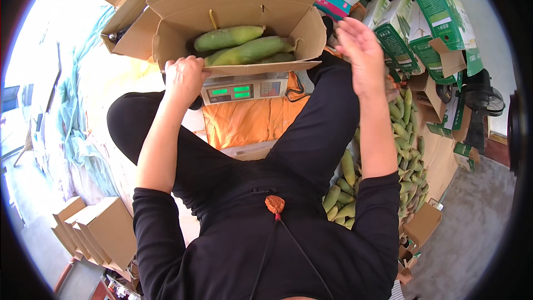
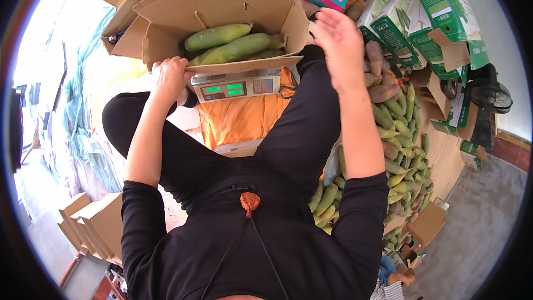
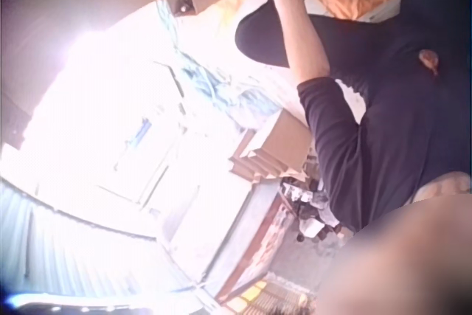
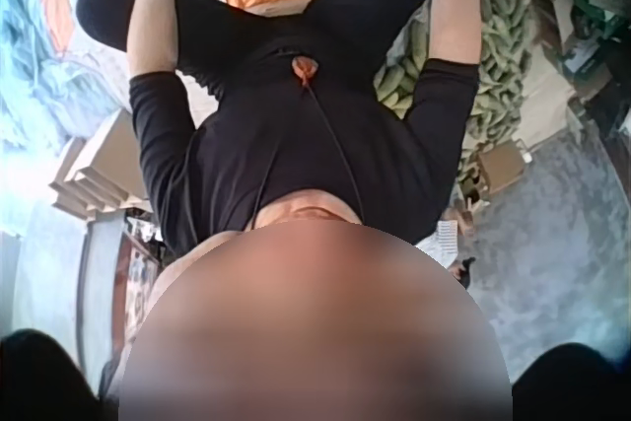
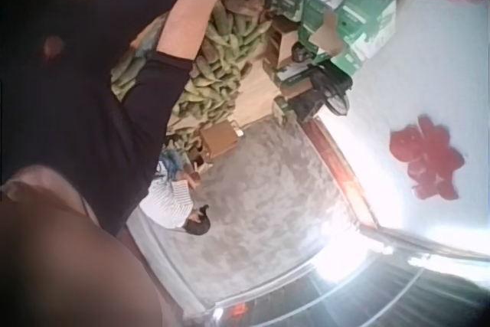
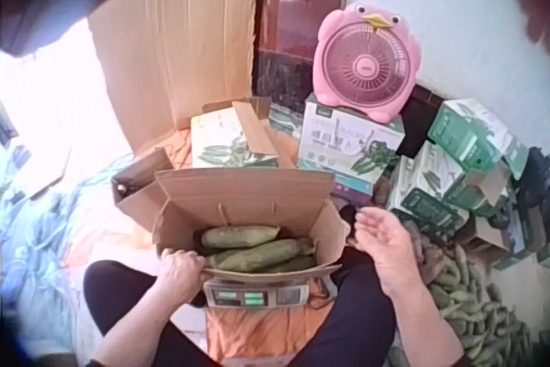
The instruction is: Sorting and packaging wax gourds and yams into cardboard boxes while using a scale.
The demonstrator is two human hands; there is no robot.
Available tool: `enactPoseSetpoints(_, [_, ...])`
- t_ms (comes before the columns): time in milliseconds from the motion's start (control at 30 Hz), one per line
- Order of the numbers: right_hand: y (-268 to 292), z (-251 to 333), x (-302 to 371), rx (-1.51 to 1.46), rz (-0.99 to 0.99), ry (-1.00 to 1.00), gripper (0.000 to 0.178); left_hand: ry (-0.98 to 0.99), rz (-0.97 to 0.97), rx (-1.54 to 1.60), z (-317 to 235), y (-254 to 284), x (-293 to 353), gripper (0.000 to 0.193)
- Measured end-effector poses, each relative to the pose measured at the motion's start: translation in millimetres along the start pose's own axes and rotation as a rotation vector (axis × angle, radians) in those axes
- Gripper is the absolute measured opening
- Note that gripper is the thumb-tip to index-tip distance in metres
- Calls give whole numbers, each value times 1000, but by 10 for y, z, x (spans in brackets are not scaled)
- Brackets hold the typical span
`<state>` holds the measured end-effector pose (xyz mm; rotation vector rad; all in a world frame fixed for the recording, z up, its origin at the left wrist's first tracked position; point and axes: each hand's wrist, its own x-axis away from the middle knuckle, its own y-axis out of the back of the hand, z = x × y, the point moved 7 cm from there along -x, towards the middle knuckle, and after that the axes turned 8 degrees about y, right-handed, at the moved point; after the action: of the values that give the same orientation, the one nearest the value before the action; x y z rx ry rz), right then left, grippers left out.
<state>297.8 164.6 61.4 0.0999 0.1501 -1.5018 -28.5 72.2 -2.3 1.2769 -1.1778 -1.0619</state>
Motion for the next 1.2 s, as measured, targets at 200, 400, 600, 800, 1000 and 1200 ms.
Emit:
enactPoseSetpoints(200, [1255,-365,558,246,-248,-163,28,1,50,4,-46,11,12,19])
enactPoseSetpoints(400, [2393,-1591,2069,596,-311,-499,22,5,89,62,-78,47,26,24])
enactPoseSetpoints(600, [2818,-2650,3960,717,-177,-1037,13,-64,-37,90,-112,141,53,37])
enactPoseSetpoints(800, [2662,-2756,4826,528,-189,-1374,7,-100,-57,167,-200,194,47,42])
enactPoseSetpoints(1000, [2519,-2693,4906,617,-76,-1336,8,-124,-86,178,-240,220,55,42])
enactPoseSetpoints(1200, [2824,-2994,5155,522,-61,-1293,7,-149,-106,151,-199,261,13,34])
